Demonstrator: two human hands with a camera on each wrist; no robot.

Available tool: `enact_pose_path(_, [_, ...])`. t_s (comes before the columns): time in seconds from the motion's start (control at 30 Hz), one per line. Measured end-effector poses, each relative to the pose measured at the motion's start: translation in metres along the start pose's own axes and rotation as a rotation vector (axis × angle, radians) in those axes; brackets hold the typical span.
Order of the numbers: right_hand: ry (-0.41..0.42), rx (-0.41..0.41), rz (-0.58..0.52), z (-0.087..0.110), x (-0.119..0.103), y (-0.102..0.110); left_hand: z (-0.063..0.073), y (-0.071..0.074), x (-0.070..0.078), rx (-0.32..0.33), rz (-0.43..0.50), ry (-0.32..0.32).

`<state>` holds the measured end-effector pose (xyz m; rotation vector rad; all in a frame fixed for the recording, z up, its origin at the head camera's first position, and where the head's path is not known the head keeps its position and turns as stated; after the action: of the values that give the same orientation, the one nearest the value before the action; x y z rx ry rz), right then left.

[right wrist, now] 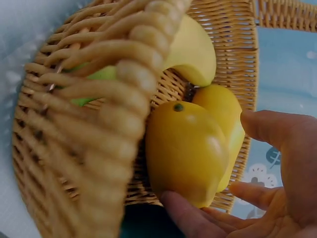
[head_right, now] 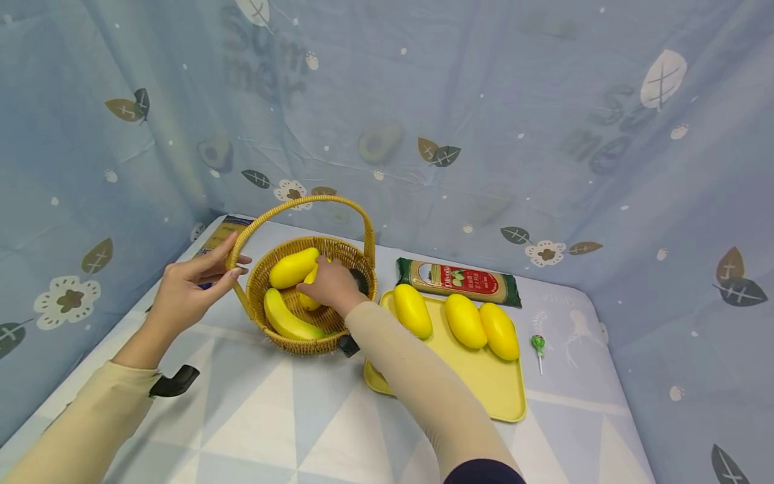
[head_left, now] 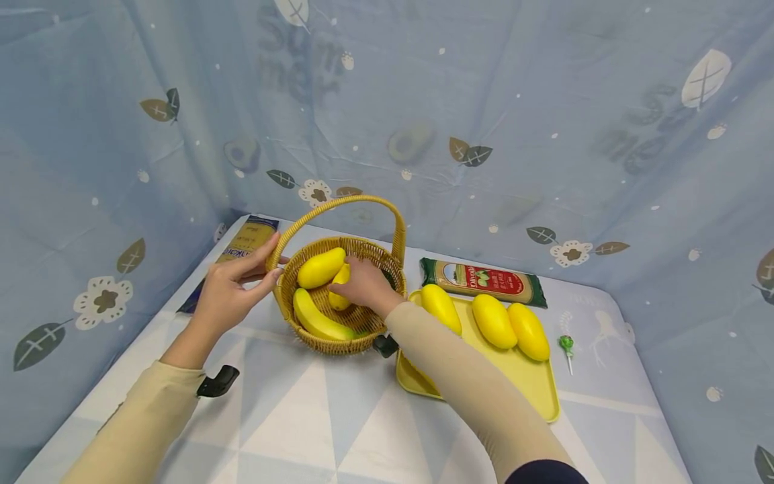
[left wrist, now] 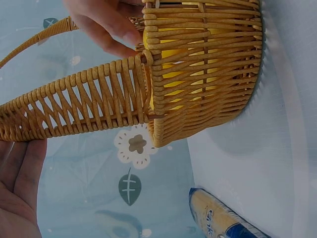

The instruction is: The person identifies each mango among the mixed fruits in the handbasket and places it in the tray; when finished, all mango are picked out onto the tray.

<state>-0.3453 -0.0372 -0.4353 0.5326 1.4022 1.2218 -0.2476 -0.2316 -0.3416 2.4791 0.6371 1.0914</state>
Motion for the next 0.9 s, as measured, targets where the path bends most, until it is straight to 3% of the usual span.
enact_pose_path(0.27, [-0.062,-0.019,0.099,-0.004,-0.005,-0.013,0.000,0.000,0.000,-0.002,0.013,-0.003])
enact_pose_path(0.5, [-0.036,-0.080,0.055,0.002,-0.006,-0.017,-0.001,0.001,0.002,0.004,0.010,-0.006])
enact_pose_path(0.9, [0.021,-0.062,-0.017,0.008,-0.001,-0.012,-0.001,-0.001,0.005,-0.002,0.017,-0.008])
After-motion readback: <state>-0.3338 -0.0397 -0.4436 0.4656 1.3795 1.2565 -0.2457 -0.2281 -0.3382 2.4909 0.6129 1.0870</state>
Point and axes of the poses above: each hand's wrist, its own z-axis away from the middle knuckle, its own y-axis out of the back of the hand, x = y × z, the point moved 9 cm from there along -z, towards the middle knuckle, and after that the axes turned 1 degree about y, right-handed, at the moved point
